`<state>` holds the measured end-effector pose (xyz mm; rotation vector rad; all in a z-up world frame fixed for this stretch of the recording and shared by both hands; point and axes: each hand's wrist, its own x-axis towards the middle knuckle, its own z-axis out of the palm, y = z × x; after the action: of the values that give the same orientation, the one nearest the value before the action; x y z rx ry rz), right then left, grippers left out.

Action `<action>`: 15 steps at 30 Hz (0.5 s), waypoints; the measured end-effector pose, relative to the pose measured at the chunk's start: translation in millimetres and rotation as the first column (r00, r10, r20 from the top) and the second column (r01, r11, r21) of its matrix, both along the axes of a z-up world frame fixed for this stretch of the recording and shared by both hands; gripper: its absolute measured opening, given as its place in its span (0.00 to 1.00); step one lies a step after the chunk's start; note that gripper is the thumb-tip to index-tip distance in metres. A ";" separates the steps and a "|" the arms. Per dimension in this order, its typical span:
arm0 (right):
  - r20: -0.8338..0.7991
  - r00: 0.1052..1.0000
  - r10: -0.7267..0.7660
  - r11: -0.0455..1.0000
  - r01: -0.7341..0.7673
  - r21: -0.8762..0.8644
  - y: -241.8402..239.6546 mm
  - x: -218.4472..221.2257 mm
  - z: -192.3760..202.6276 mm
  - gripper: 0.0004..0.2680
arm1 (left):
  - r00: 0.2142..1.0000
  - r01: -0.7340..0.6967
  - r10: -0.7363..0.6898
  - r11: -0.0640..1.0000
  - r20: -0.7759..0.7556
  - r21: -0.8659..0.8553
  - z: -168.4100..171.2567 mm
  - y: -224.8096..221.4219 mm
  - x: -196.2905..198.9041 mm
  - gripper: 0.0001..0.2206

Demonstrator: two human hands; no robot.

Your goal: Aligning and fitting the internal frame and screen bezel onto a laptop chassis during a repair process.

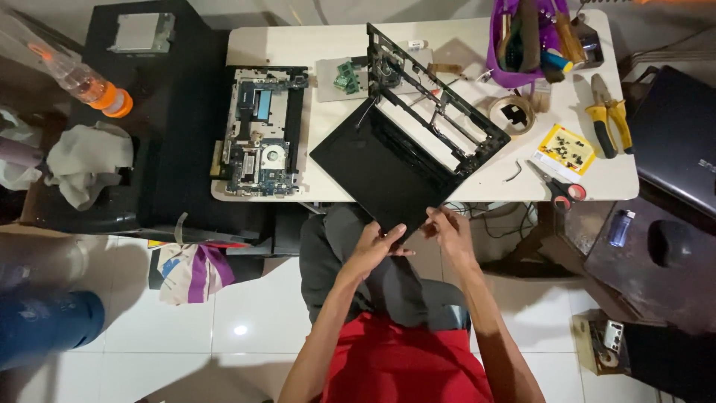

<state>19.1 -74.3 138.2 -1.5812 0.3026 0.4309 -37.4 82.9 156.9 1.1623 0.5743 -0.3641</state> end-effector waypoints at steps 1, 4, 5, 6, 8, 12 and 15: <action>-0.002 1.000 -0.001 1.000 0.001 0.000 2.5 -1.1 4.6 0.11 | 1.000 0.001 -0.001 1.000 -0.002 0.000 -34.1 0.4 -1.0 0.21; 0.019 1.000 -0.007 1.000 0.007 -0.021 5.3 -2.7 8.4 0.11 | 0.999 0.029 -0.031 0.998 0.018 0.062 -92.3 0.7 -3.3 0.20; 0.007 1.000 -0.013 1.000 0.013 0.014 2.8 -1.3 2.8 0.12 | 1.000 0.004 -0.005 0.999 0.024 0.035 -82.8 -0.2 -2.1 0.19; -0.006 1.000 -0.019 0.999 0.019 0.048 0.4 0.2 -2.9 0.12 | 0.999 -0.021 0.020 1.000 0.030 0.008 -73.3 -1.1 -0.9 0.18; -0.044 0.999 -0.017 0.998 0.019 0.053 -0.5 1.0 2.5 0.12 | 0.999 -0.036 0.036 0.999 0.031 -0.015 -66.6 -3.2 -2.3 0.18; -0.157 0.984 -0.078 0.994 0.089 0.068 -3.6 10.2 13.1 0.11 | 0.997 -0.044 0.047 0.998 0.054 -0.055 -55.5 0.1 -6.0 0.18; -0.200 0.970 -0.140 0.973 0.172 0.152 -9.9 16.6 -9.2 0.10 | 0.996 -0.014 0.017 0.999 0.085 -0.039 -95.9 6.9 -9.3 0.18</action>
<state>35.7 -84.2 128.9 -1.3427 0.5196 0.4720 -46.6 89.8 61.0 1.1304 0.4997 -0.3092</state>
